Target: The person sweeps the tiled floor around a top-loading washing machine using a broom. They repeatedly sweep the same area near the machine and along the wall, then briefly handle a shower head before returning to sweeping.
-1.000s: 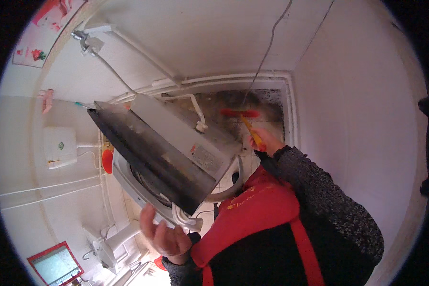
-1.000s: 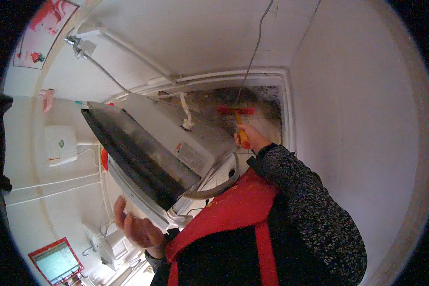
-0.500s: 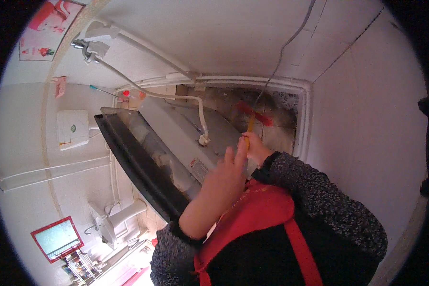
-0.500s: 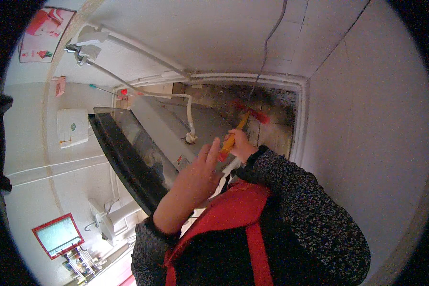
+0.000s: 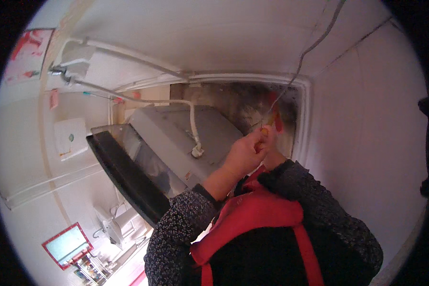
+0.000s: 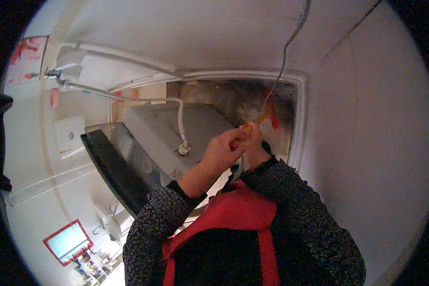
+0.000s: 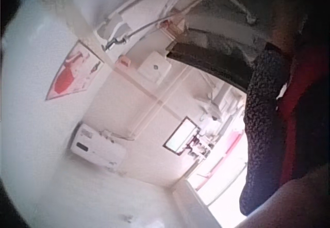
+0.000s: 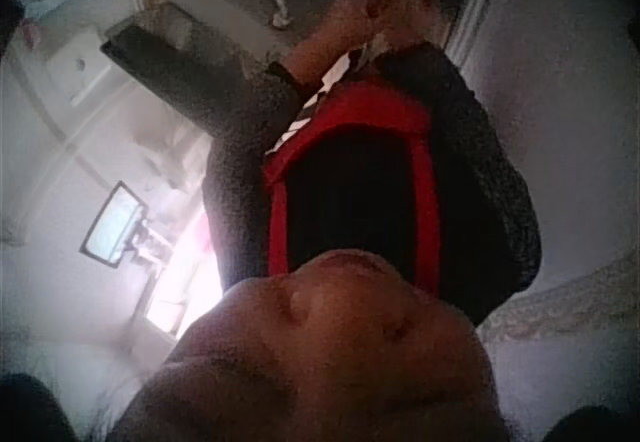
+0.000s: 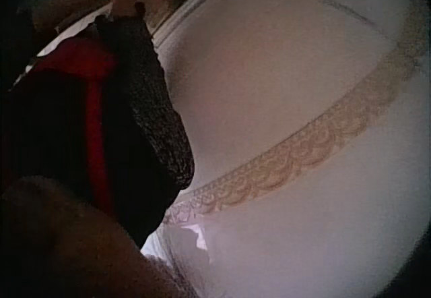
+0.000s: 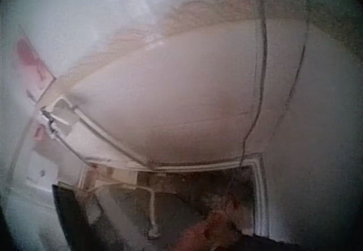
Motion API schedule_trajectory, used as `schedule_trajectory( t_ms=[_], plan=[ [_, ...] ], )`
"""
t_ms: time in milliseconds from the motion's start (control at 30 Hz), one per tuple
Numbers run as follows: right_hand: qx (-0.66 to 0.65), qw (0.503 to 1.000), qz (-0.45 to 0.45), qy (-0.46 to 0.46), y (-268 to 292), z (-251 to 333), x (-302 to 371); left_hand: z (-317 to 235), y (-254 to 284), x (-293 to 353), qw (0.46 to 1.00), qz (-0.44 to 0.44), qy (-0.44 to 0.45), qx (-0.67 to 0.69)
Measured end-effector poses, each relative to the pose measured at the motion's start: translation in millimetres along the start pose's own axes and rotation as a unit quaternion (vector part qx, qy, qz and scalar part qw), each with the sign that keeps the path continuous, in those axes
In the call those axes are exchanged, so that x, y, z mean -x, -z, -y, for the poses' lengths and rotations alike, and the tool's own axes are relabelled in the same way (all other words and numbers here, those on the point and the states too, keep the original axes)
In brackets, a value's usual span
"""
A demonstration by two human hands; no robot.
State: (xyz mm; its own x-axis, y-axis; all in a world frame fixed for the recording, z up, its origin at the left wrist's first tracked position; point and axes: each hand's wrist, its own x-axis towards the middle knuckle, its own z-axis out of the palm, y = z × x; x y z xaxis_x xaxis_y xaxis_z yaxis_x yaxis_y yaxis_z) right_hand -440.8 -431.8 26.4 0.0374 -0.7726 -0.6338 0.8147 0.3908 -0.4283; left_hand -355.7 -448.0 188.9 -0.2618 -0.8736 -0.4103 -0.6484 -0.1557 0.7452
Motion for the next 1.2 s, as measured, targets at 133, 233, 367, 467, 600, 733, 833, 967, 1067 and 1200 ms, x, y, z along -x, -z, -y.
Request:
schedule_trajectory(
  t_ms=[133,233,367,467,600,733,833,967,1067,1200],
  plan=[
    [-0.060,0.997,-0.029,-0.031,29,14,-25,22,-15,-25,0.992,0.064,-0.054,0.095],
    [-0.069,0.996,-0.027,-0.059,66,9,-65,47,-35,-40,0.993,0.048,-0.011,0.111],
    [0.059,0.977,-0.115,-0.172,100,-13,-128,73,-51,-35,0.982,-0.040,0.042,0.180],
    [0.092,0.975,-0.061,-0.191,102,-31,-133,79,-46,-23,0.984,-0.069,0.075,0.145],
    [0.125,0.966,-0.039,-0.224,68,-31,-116,60,-38,-9,0.987,-0.111,0.070,0.095],
    [0.062,0.977,-0.108,-0.174,48,-15,-100,40,-29,-6,0.996,-0.088,-0.032,0.010],
    [0.005,0.981,-0.123,-0.147,70,-7,-97,38,-26,-7,0.995,-0.051,-0.061,0.068],
    [-0.056,0.976,-0.193,-0.081,108,-12,-121,57,-38,-27,0.993,-0.024,-0.027,0.110],
    [0.098,0.978,-0.151,-0.106,117,-21,-140,70,-53,-42,0.987,-0.059,0.014,0.148],
    [0.192,0.968,-0.018,-0.159,94,-26,-140,66,-46,-37,0.986,-0.137,0.026,0.088]
  ],
)
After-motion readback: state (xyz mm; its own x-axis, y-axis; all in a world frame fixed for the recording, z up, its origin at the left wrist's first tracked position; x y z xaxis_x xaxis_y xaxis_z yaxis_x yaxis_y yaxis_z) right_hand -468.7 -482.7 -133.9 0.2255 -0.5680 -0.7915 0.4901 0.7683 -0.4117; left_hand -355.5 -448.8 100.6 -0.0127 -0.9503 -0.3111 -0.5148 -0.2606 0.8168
